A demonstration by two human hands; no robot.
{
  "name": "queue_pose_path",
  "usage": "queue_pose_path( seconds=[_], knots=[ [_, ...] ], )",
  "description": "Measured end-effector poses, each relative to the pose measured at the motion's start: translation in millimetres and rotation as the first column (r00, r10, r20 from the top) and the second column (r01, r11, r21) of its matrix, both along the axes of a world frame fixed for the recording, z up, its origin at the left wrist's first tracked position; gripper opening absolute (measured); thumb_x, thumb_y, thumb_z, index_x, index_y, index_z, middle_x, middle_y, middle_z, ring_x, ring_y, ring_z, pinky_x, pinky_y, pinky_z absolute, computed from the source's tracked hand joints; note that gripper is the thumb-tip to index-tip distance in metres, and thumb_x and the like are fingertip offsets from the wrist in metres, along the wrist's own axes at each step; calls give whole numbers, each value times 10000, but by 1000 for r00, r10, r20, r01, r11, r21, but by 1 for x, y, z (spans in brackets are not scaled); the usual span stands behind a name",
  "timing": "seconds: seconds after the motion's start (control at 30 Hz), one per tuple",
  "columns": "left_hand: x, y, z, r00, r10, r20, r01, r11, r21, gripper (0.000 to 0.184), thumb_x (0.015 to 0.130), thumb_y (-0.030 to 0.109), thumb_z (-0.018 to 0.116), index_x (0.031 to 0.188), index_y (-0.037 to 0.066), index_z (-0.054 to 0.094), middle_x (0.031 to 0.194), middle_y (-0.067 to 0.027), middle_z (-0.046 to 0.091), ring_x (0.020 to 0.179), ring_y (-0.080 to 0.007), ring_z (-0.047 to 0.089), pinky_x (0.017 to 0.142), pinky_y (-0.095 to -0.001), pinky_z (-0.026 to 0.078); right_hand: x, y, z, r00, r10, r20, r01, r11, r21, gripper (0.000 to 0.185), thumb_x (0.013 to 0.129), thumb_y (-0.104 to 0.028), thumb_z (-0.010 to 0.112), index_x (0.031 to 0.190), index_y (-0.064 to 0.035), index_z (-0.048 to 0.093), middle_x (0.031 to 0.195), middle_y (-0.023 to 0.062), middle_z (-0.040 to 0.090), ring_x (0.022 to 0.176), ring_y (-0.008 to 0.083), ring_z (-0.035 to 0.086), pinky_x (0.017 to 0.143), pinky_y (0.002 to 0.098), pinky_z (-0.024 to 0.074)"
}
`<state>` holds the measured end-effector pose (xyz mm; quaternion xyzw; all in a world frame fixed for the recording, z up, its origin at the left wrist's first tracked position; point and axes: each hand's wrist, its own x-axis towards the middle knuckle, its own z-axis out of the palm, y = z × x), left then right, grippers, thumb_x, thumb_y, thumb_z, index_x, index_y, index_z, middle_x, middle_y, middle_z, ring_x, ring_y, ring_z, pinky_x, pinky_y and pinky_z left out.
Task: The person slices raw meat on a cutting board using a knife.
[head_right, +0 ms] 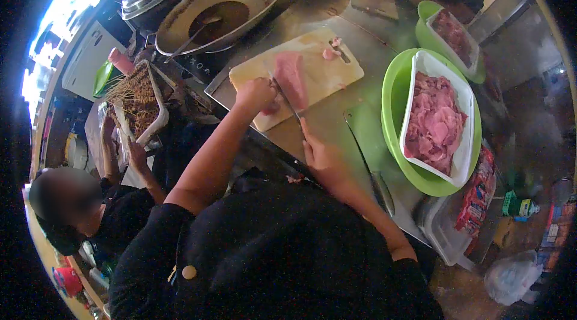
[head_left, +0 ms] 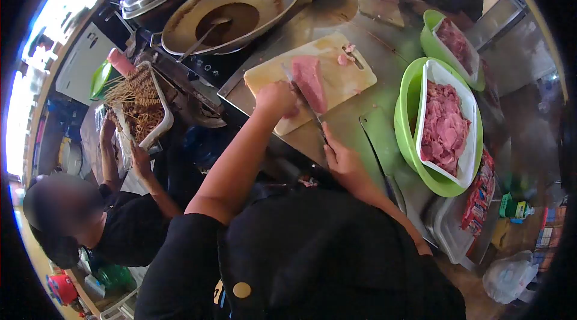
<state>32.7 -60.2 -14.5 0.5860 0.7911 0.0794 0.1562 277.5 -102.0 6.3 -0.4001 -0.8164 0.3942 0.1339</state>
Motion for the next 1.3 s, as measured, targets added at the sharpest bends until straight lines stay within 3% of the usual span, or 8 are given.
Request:
queue_pose_path(
  seconds=[0.23,0.33,0.43,0.67,0.73,0.83,1.1,1.3],
  knots=[
    [18,-12,0,994,98,-55,-89,985,149,261,792,233,502,903,49,652,923,-156,653,891,-323,627,811,-411,495,-43,28,3,997,8,81,-17,994,111,493,886,-109,492,1368,-159,404,949,292,572,820,447,588,697,432,486],
    [18,-14,-11,996,87,-6,-80,945,316,219,798,193,508,932,63,622,976,-182,629,905,-372,597,805,-458,481,-68,51,-22,976,70,-207,-5,954,299,497,873,-94,506,1358,-156,419,916,296,575,800,451,586,695,438,486],
    [21,-16,-12,996,83,21,-85,923,376,208,778,183,523,891,46,632,963,-159,627,928,-343,581,825,-428,472,-80,59,-7,999,25,42,-33,979,202,507,865,-78,513,1357,-153,421,937,293,577,835,449,583,718,432,485],
    [15,-16,-19,978,150,143,-200,862,466,218,794,164,508,923,23,614,980,-181,613,945,-368,556,848,-449,443,-1,17,-5,999,53,-1,-52,994,101,510,885,-59,483,1378,-147,387,1118,290,535,1018,419,550,816,409,471],
    [11,-18,-20,973,134,186,-202,881,427,268,809,177,500,996,15,601,1035,-208,594,1003,-386,535,876,-462,430,40,5,-21,968,190,-165,-118,922,369,573,880,-115,508,1413,-208,321,990,297,574,758,433,595,673,453,480],
    [15,-20,-19,949,168,268,-294,781,551,194,787,140,508,882,2,605,943,-207,602,884,-391,563,817,-456,450,86,-16,-17,981,61,184,-66,998,23,584,875,-120,519,1413,-240,325,800,276,564,616,402,572,596,426,463],
    [-5,-22,-20,883,180,434,-326,899,291,294,844,223,494,992,-21,569,958,-282,608,916,-447,578,826,-500,451,85,-17,30,999,-22,42,20,999,48,545,875,-137,543,1388,-219,381,572,206,444,448,284,454,504,358,403],
    [6,-13,-18,898,260,355,-336,926,171,383,871,314,463,1014,-22,575,955,-287,618,918,-435,598,812,-506,469,28,6,25,996,45,-82,-31,986,164,519,887,-152,529,1383,-205,387,638,255,512,513,394,511,520,416,419]
  ],
)
